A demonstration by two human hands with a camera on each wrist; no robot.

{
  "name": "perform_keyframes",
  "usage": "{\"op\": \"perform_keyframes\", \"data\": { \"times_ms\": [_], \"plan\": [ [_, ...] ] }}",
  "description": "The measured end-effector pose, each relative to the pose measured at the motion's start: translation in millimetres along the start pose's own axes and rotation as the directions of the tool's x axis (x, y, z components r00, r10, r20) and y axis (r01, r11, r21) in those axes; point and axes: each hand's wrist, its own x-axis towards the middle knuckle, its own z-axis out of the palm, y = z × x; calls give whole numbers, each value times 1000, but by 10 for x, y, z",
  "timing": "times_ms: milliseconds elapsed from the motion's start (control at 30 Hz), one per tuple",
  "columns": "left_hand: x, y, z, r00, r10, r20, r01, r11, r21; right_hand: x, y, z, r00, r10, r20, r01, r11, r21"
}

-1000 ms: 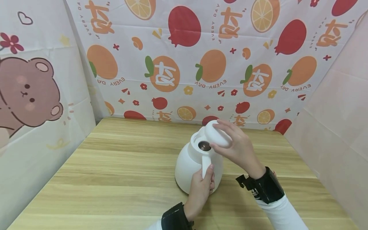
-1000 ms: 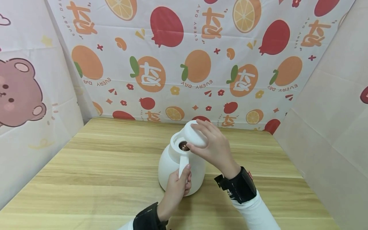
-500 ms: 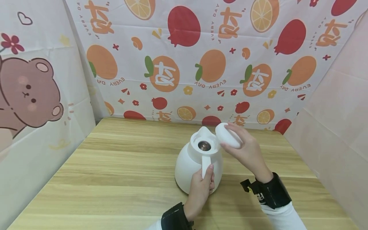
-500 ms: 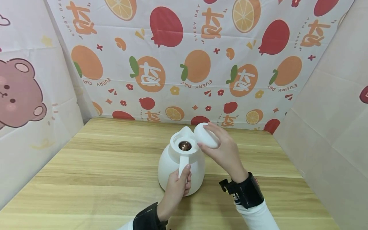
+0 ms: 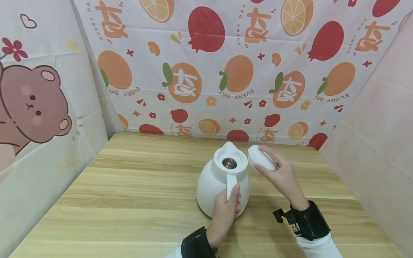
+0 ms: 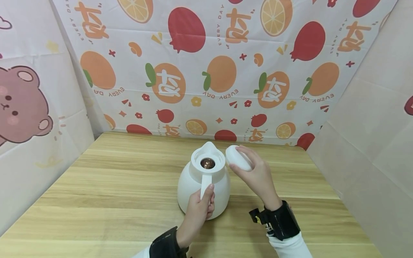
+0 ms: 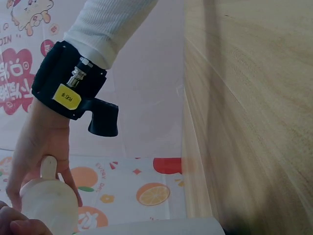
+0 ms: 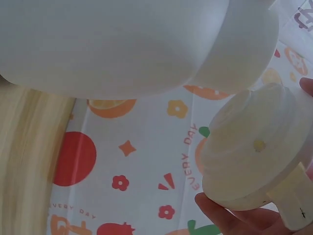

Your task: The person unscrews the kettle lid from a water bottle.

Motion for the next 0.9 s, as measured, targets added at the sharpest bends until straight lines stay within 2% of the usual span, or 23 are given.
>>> {"op": "perform_keyframes", "data": {
  "times_ms": [167, 600, 900],
  "plan": [
    [-3, 7, 2, 1000, 1, -2, -1, 1000, 23, -31, 29, 14, 998, 51, 22, -52, 999, 18],
    [-19, 23, 19, 1000, -4, -6, 4, 1000, -4, -109, 203, 40, 992, 121, 31, -122, 992, 23],
    [-16, -1, 19, 1000, 0, -4, 0, 1000, -20, -188, 314, 15, 963, 250, 103, -258, 963, 76]
  ]
}}
